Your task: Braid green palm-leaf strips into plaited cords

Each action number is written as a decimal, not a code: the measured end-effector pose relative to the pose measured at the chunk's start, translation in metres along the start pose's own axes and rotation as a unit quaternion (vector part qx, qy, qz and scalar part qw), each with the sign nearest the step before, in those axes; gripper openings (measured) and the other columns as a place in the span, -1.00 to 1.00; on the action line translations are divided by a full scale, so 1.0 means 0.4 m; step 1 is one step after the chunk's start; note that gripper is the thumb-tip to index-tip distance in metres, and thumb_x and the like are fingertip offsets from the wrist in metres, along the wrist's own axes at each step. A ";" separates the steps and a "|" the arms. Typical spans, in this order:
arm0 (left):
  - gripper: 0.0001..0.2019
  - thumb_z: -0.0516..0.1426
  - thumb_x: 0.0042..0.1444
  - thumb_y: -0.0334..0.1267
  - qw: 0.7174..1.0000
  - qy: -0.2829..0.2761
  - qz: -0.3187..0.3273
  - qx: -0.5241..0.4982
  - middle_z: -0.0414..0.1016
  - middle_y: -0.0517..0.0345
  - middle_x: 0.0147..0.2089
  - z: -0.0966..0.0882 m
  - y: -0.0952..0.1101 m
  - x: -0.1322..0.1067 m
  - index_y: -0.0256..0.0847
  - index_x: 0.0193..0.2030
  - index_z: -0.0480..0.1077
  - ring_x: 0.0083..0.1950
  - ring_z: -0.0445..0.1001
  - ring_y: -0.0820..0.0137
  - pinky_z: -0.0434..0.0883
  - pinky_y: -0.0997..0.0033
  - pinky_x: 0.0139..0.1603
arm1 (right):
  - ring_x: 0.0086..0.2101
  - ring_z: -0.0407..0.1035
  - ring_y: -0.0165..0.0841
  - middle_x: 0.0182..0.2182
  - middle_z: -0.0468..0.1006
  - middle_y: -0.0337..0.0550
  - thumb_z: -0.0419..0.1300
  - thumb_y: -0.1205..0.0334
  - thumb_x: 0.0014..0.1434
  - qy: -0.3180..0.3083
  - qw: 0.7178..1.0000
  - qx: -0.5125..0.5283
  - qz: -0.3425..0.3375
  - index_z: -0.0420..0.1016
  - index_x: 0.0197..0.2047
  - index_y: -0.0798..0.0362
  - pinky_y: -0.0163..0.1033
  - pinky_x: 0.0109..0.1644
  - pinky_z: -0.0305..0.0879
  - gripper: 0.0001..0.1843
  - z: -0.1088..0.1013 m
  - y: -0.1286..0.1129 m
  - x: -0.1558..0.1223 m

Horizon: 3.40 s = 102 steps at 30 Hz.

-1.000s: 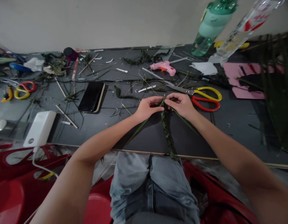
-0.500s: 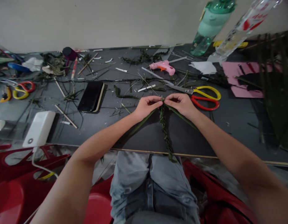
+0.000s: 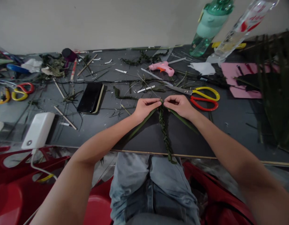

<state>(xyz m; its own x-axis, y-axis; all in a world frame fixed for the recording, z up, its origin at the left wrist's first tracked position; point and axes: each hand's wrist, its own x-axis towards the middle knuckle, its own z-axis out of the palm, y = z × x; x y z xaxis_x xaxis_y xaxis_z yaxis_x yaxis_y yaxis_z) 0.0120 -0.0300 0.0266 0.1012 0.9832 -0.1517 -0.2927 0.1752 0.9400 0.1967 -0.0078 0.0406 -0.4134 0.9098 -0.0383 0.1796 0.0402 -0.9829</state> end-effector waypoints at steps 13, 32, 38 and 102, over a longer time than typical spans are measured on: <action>-0.67 0.50 -0.31 -0.13 0.999 -0.019 -0.025 0.006 0.68 0.18 -0.37 0.004 0.007 -0.016 -0.13 -0.34 0.67 -0.42 0.51 0.56 0.46 0.45 -0.23 | -0.52 0.17 -0.52 -0.55 0.40 -0.30 0.38 0.01 -0.13 -0.015 1.000 0.011 0.009 0.50 -0.44 0.12 -0.31 -0.41 0.05 -0.66 -0.004 0.001 -0.004; -0.65 0.51 -0.31 -0.08 0.999 -0.037 -0.019 0.003 0.70 0.10 -0.30 -0.008 0.013 -0.009 -0.15 -0.34 0.67 -0.35 0.59 0.46 0.54 0.36 -0.10 | -0.60 0.16 -0.53 -0.63 0.40 -0.28 0.42 -0.19 -0.10 0.013 1.000 0.008 0.010 0.54 -0.50 0.09 -0.34 -0.52 0.06 -0.54 -0.012 -0.008 -0.017; -0.67 0.49 -0.28 -0.09 0.998 -0.059 -0.001 0.036 0.71 0.07 -0.25 -0.026 0.017 0.012 -0.13 -0.34 0.67 -0.28 0.61 0.44 0.53 0.29 0.04 | -0.63 0.16 -0.53 -0.57 0.44 -0.25 0.37 -0.21 -0.03 0.099 0.995 0.013 -0.008 0.54 -0.43 0.07 -0.32 -0.57 0.04 -0.54 -0.018 0.012 -0.006; -0.73 0.13 0.29 -0.15 0.753 -0.006 0.347 0.559 0.66 -0.03 -0.21 -0.022 0.079 -0.008 -0.18 -0.01 0.57 -0.14 0.59 0.25 0.45 0.27 -0.03 | -0.08 0.54 -0.20 -0.12 0.67 -0.09 0.14 0.09 0.36 0.216 0.869 -0.346 -0.281 0.65 -0.05 -0.11 -0.03 0.08 0.43 -0.74 0.034 -0.030 -0.014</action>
<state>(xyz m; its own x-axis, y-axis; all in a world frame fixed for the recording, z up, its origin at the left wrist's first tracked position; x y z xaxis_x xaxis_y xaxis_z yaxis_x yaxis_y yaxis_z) -0.0059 -0.0271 0.0542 0.3037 0.8168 0.4905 0.7034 -0.5395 0.4628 0.1849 -0.0189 0.0500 -0.2632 0.7304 0.6303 0.6124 0.6313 -0.4758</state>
